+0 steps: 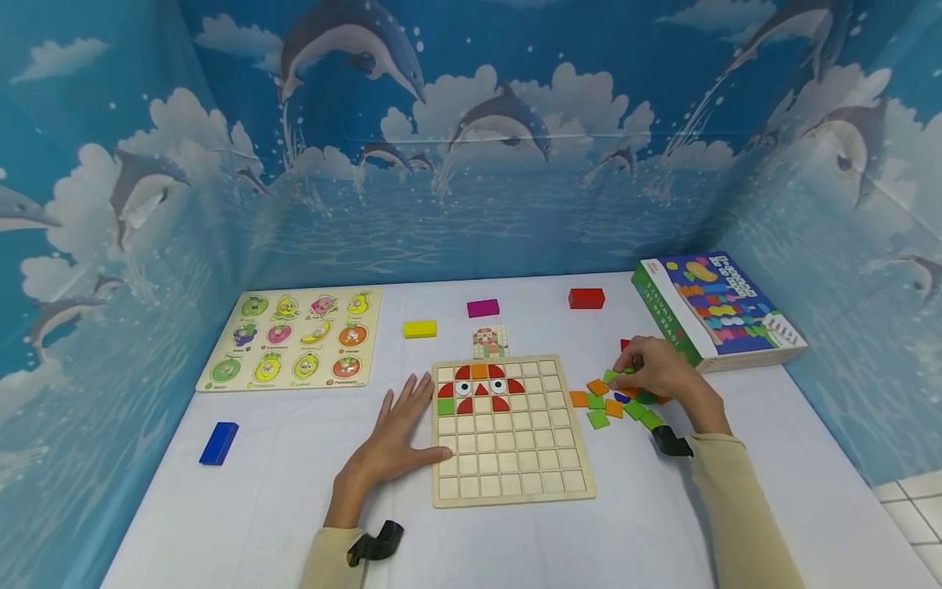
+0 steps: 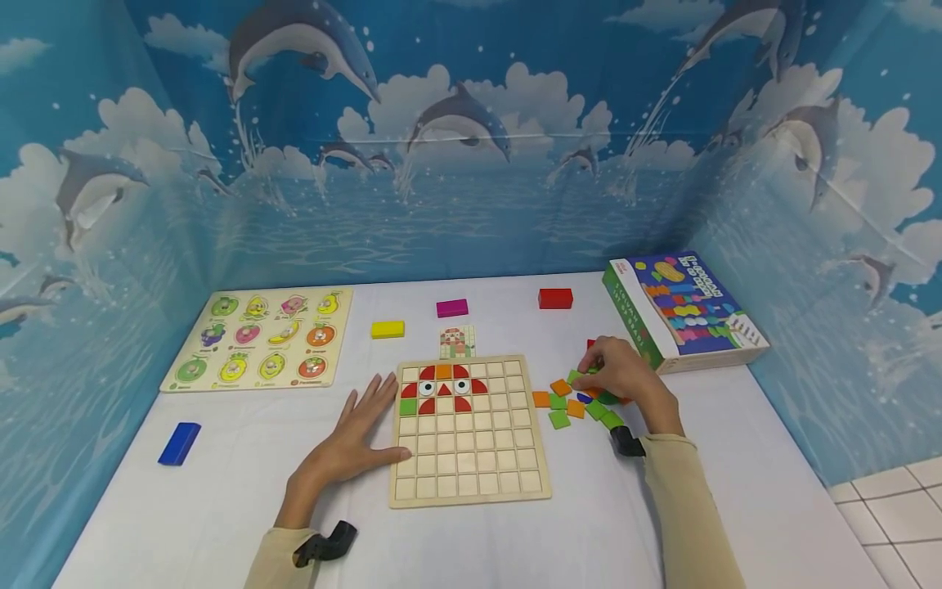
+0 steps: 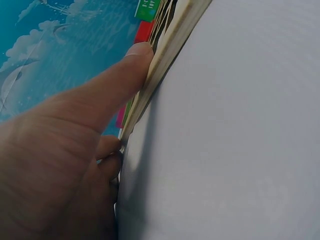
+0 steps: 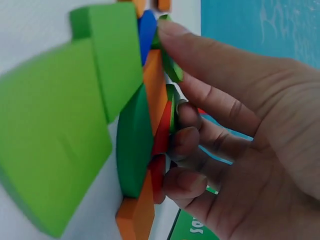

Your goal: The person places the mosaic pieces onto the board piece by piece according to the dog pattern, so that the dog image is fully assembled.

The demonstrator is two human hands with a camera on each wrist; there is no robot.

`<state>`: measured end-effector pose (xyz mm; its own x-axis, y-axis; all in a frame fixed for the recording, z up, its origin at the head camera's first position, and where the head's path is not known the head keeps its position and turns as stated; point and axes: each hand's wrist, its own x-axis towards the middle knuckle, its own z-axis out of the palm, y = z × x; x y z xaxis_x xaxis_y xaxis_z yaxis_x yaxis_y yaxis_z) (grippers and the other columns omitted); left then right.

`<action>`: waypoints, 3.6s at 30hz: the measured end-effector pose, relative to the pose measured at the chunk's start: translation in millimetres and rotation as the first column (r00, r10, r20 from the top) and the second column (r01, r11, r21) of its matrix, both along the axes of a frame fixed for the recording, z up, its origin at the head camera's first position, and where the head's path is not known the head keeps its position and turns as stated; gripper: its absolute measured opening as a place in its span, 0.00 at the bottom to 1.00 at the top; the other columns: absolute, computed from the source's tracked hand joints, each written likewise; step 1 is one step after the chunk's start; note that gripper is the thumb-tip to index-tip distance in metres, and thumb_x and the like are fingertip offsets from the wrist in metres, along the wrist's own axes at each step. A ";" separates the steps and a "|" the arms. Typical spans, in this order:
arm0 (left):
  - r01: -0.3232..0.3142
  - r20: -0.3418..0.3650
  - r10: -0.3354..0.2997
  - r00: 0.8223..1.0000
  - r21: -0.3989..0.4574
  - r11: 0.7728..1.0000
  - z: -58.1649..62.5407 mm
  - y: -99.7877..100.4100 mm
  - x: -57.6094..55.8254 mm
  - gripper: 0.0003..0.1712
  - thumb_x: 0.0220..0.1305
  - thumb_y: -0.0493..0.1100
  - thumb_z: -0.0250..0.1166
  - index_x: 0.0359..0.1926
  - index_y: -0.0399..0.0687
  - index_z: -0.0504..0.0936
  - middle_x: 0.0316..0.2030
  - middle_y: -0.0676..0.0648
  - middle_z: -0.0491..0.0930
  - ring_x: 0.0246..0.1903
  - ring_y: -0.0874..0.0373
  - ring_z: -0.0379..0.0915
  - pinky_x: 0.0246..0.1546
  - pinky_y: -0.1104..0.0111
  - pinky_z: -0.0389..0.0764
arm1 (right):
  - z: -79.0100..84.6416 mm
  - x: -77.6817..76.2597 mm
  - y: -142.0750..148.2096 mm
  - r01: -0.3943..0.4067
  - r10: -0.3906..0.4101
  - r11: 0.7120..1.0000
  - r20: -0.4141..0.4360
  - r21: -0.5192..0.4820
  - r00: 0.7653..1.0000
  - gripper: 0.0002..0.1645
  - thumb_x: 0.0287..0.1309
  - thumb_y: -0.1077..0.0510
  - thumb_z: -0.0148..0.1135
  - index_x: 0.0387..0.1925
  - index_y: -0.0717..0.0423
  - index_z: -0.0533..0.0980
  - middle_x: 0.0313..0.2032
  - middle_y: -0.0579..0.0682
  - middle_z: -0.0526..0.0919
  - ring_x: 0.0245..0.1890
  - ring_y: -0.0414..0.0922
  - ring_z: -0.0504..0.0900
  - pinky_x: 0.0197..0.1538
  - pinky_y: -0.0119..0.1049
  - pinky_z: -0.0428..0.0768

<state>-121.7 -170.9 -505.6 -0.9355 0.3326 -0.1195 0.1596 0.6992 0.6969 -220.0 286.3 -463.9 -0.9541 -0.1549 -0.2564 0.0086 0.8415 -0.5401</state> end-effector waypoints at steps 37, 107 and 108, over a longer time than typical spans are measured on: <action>0.003 0.000 -0.003 1.000 0.011 1.000 2.6 -0.1 1.0 0.67 0.58 0.59 0.82 0.88 0.54 0.52 0.87 0.55 0.45 0.87 0.56 0.28 0.85 0.50 0.27 | -6.9 22.1 -122.3 -0.283 0.250 0.883 -0.137 -0.375 0.959 0.04 0.66 0.65 0.75 0.40 0.60 0.92 0.39 0.49 0.92 0.36 0.44 0.82 0.40 0.28 0.85; 0.005 0.001 -0.005 1.000 0.006 1.000 3.6 1.2 0.8 0.67 0.58 0.58 0.82 0.88 0.54 0.50 0.87 0.55 0.43 0.87 0.56 0.27 0.85 0.50 0.26 | -15.5 -18.4 0.2 0.291 -0.317 0.936 -0.119 -0.198 0.941 0.18 0.67 0.62 0.75 0.55 0.65 0.84 0.44 0.63 0.82 0.44 0.56 0.75 0.42 0.35 0.79; 0.005 0.001 -0.005 1.000 0.008 1.000 3.5 1.1 0.9 0.67 0.58 0.58 0.82 0.88 0.53 0.50 0.87 0.55 0.43 0.87 0.56 0.27 0.85 0.50 0.26 | -15.1 -18.1 1.0 0.289 -0.315 0.937 -0.118 -0.197 0.942 0.18 0.67 0.62 0.75 0.55 0.65 0.84 0.44 0.62 0.82 0.44 0.55 0.75 0.42 0.35 0.79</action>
<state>-120.9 -169.8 -502.0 -0.9337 0.3379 -0.1181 0.1620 0.6930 0.7025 -238.2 287.3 -479.0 -0.9875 0.1165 -0.1060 0.1574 0.7040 -0.6926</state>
